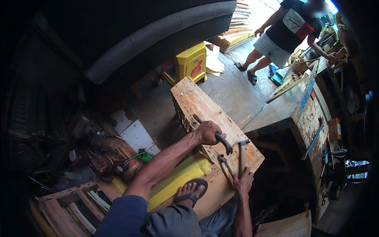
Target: The person uses a hammer and a metal pry bar to remove nails from a wooden slatted frame. They repeatedly strike the pry bar with the hammer to extract fasteners from the wood.
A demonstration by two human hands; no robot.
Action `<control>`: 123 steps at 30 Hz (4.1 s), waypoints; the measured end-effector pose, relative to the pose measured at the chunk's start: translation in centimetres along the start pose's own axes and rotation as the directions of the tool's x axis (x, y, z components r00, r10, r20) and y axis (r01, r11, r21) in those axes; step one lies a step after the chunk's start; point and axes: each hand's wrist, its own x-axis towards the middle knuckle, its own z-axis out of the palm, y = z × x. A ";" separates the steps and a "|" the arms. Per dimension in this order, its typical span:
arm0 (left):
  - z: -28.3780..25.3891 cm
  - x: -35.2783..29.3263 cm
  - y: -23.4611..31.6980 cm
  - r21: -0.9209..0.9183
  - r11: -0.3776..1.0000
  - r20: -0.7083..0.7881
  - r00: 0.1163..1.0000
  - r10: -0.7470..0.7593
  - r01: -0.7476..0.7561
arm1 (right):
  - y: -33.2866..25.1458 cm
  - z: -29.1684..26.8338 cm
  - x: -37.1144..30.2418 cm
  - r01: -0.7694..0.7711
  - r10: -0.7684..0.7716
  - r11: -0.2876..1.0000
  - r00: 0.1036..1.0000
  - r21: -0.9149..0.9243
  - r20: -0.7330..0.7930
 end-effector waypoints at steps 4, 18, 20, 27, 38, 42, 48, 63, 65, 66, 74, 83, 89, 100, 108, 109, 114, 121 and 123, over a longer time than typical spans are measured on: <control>0.1 -0.5 -2.0 -0.044 0.999 -0.139 0.990 -0.020 0.014 | 1.3 1.6 1.1 -0.086 0.079 0.992 0.994 0.095 0.070; -0.3 1.0 -4.6 -0.243 0.970 -0.281 0.955 -0.091 0.021 | -8.5 -9.8 -1.0 -0.215 0.010 0.540 0.968 0.814 0.249; -0.3 1.1 -5.1 -0.282 0.959 -0.322 0.944 -0.065 -0.030 | -10.2 -11.1 -1.4 -0.080 -0.097 0.569 0.982 0.818 0.163; 0.0 1.7 -5.5 -0.395 0.919 -0.348 0.929 -0.126 -0.023 | -14.6 -13.9 -3.9 0.470 -0.250 0.348 0.881 0.811 -0.403; 0.9 2.2 -5.6 -0.385 0.923 -0.292 0.950 -0.113 -0.008 | -13.1 -8.4 -5.0 0.358 -0.139 0.274 0.933 0.893 -0.332; 0.3 2.3 -5.6 -0.296 0.955 -0.314 0.946 -0.082 -0.015 | -13.7 -11.2 -3.7 0.091 -0.179 0.721 0.982 0.687 0.058; 0.3 1.8 -5.2 -0.285 0.958 -0.260 0.961 -0.094 0.017 | -12.8 -8.4 -4.5 0.269 -0.282 0.869 0.959 0.415 -0.030; 0.6 0.1 -4.0 -0.141 0.989 -0.254 0.965 -0.073 0.038 | -10.0 -8.6 -7.9 0.024 -0.122 0.736 0.988 0.677 0.097; 0.8 -0.4 -3.7 -0.135 0.990 -0.274 0.959 -0.067 0.031 | -10.3 -8.7 -8.5 0.050 -0.153 0.757 0.983 0.652 0.103; 0.9 -0.7 -3.4 -0.154 0.988 -0.310 0.949 -0.062 0.014 | -10.3 -8.6 -8.7 0.035 -0.152 0.748 0.981 0.663 0.119; 3.6 -3.9 -2.8 0.016 0.960 -0.181 0.944 0.276 -0.278 | -9.9 -10.6 -9.1 0.174 -0.191 0.625 0.979 0.761 -0.067; 0.8 0.6 -2.8 -0.055 0.997 -0.294 0.955 0.029 -0.047 | -9.2 -10.7 -9.0 0.124 -0.163 0.589 0.986 0.799 -0.033; 0.8 -0.1 -3.0 -0.173 0.985 -0.329 0.942 -0.068 0.011 | -9.0 -11.0 -8.1 0.065 -0.154 0.552 0.988 0.831 0.024; -0.9 0.1 -3.6 -0.350 0.935 -0.258 0.966 -0.029 -0.066 | -12.1 -11.1 -8.4 0.443 -0.091 0.213 0.897 0.871 -0.433; -0.8 0.5 -4.7 -0.279 0.959 -0.206 0.978 -0.010 -0.049 | -11.9 -10.4 -9.7 0.226 -0.104 0.119 0.971 0.967 -0.215; -0.4 0.2 -4.6 -0.257 0.966 -0.189 0.982 -0.017 -0.033 | -12.8 -8.5 -9.1 0.513 0.038 0.019 0.857 0.858 -0.513; -0.9 0.4 -5.5 -0.078 0.989 -0.224 0.969 0.107 -0.127 | -11.3 -8.0 -6.5 0.116 -0.140 0.662 0.990 0.740 -0.030; -1.3 -0.3 -3.8 -0.228 0.974 -0.138 0.990 -0.037 0.005 | -11.6 -8.2 -6.4 0.058 -0.142 0.819 0.984 0.571 0.103; -0.8 -1.4 -4.1 -0.226 0.974 -0.118 0.993 -0.028 0.001 | -11.2 -10.5 -8.5 0.065 -0.123 0.569 0.992 0.820 0.006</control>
